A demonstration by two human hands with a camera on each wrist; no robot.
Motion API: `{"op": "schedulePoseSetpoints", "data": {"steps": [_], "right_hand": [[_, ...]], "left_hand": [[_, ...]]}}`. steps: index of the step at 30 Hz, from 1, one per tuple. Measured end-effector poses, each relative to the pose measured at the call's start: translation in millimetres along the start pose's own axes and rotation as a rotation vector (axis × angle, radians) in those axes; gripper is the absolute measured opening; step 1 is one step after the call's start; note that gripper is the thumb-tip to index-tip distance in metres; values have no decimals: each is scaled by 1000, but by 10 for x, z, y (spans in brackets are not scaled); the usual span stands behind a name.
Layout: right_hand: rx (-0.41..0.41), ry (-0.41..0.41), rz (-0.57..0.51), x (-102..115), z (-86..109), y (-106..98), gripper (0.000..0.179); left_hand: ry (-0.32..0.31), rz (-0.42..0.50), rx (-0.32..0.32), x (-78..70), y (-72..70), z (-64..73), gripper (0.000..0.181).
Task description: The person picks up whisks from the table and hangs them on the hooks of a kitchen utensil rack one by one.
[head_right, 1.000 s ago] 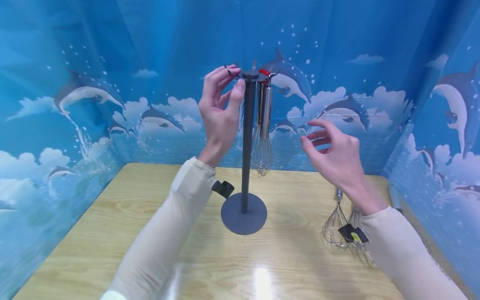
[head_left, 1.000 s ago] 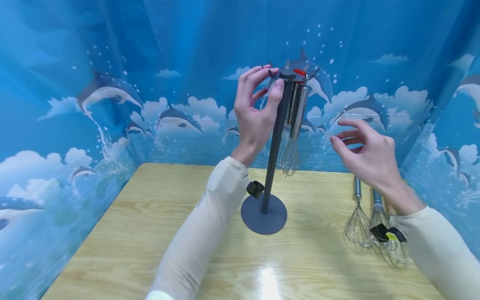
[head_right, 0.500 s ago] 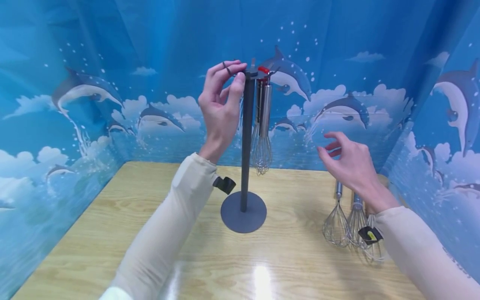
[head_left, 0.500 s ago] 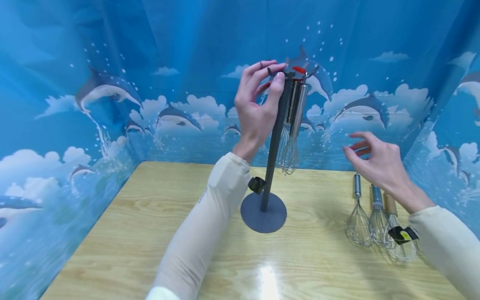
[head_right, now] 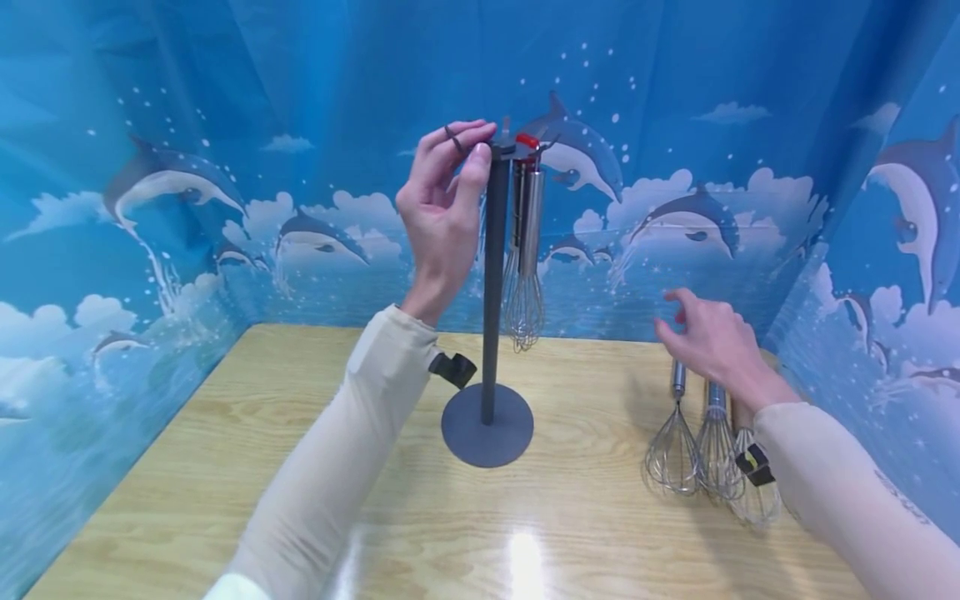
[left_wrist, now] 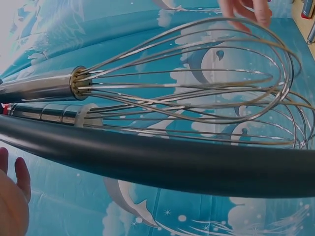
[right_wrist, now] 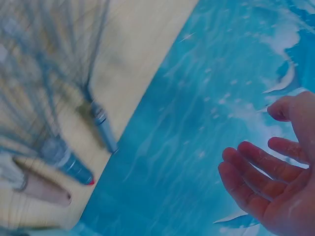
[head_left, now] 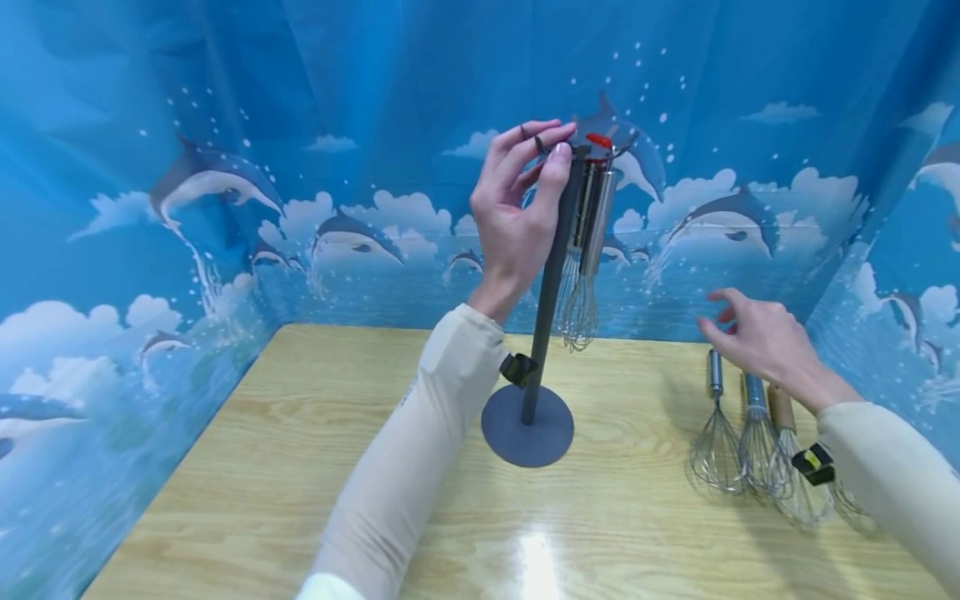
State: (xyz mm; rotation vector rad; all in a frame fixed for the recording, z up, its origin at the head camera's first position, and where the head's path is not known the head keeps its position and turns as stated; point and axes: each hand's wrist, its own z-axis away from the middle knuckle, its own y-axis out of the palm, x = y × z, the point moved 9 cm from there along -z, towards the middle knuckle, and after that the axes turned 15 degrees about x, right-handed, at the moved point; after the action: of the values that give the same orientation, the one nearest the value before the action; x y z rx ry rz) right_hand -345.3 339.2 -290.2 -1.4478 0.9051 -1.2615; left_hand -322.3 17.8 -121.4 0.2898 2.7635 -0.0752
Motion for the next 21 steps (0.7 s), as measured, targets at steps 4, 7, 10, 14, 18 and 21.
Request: {"op": "schedulePoseSetpoints", "data": {"steps": [4, 7, 10, 14, 18, 21], "right_hand": [[123, 10, 57, -157, -91, 186, 56], [224, 10, 85, -236, -137, 382, 53], [328, 23, 104, -306, -147, 574, 53], [443, 41, 105, -397, -145, 753, 55], [511, 46, 127, -459, -155, 851, 55], [532, 60, 146, -505, -171, 909, 57]], "left_hand": [[12, 18, -15, -6, -8, -1, 26], [15, 21, -22, -5, -13, 2, 26], [15, 22, -19, -12, -5, 7, 27], [41, -2, -10, -46, 16, 8, 27], [71, -43, -13, -79, 37, 7, 26], [79, -64, -19, -92, 51, 14, 27]]}}
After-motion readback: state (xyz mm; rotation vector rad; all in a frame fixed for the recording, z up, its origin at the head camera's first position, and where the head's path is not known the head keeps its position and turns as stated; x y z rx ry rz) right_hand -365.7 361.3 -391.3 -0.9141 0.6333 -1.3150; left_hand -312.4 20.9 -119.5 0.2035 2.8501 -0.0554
